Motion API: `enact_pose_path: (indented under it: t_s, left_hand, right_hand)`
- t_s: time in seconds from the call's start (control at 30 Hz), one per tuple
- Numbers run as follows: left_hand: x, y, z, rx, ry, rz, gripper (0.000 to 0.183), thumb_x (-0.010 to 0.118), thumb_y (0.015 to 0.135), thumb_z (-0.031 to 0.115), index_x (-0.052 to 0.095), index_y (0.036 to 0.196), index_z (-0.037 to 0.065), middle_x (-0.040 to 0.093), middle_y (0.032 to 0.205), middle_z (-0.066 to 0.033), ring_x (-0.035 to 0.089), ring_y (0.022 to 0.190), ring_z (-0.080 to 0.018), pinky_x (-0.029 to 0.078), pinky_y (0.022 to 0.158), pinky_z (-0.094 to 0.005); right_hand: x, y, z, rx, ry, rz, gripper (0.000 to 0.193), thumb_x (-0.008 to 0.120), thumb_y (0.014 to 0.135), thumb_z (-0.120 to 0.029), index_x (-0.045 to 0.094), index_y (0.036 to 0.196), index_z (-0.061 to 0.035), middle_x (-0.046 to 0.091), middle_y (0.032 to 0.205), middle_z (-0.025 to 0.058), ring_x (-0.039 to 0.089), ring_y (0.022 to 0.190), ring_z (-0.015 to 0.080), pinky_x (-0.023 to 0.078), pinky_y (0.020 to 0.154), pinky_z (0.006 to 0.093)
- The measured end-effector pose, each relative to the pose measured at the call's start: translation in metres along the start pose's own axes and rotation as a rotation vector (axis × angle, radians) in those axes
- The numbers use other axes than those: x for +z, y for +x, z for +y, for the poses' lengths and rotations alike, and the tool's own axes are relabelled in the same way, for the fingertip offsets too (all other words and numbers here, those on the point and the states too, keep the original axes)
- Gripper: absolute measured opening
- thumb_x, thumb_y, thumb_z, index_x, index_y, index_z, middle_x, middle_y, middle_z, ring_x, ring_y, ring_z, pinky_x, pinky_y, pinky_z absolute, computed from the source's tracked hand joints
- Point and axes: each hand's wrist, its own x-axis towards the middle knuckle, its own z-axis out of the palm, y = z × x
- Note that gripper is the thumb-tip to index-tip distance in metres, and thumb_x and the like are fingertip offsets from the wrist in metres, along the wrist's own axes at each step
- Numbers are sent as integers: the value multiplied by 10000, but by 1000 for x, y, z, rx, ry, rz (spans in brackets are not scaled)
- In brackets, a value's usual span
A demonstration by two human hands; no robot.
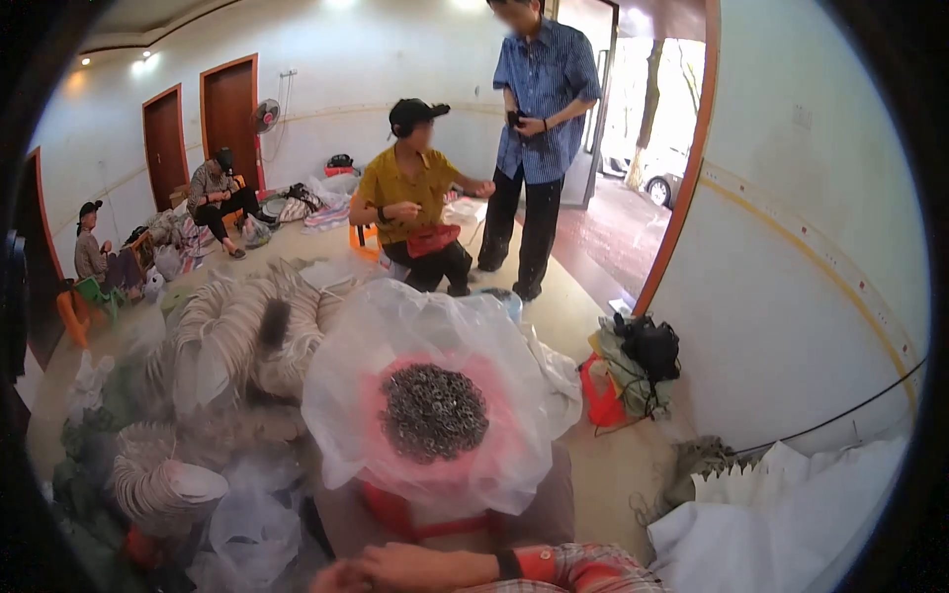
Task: The recorder is assembling small black shoe components, likely eyelets or decorative straps, by hand.
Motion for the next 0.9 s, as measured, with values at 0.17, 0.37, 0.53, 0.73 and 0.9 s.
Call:
enact_pose_path:
  t_s: [0.17,0.37,0.53,0.73,0.9]
  left_hand:
    - [41,61,53,-171,39,-268,204,506,880,135,516,1033,0,633,815,-116,606,636,-161,489,523,-264]
    - [115,117,65,-304,107,-413,202,518,888,175,529,990,1,631,786,-104,604,613,-151,476,502,-225]
    - [128,185,75,298,777,29,133,577,823,128,574,891,14,611,761,-78,588,670,-178,459,576,-289]
    - [109,253,55,601,1250,248,182,617,760,105,603,914,9,604,785,-107,572,702,-184,448,653,-303]
    - [95,271,51,539,1120,293,162,621,770,103,623,902,9,618,765,-111,591,687,-190,469,623,-313]
  right_hand:
    - [-38,-77,18,440,561,242,328,506,835,-55,483,1162,-27,542,1032,110,536,963,224,439,828,348]
    - [-77,-131,15,450,1066,434,365,526,804,44,530,1159,-36,469,888,23,486,798,101,408,711,227]
    - [-74,-164,21,605,1079,583,239,581,788,25,573,1027,7,491,846,20,504,734,82,416,649,220]
    - [-59,-180,29,604,1134,671,178,618,794,-7,573,964,19,517,812,24,518,676,66,418,597,208]
    - [-62,-170,26,574,1136,631,212,604,808,-9,549,1008,37,528,770,29,565,668,93,447,578,218]
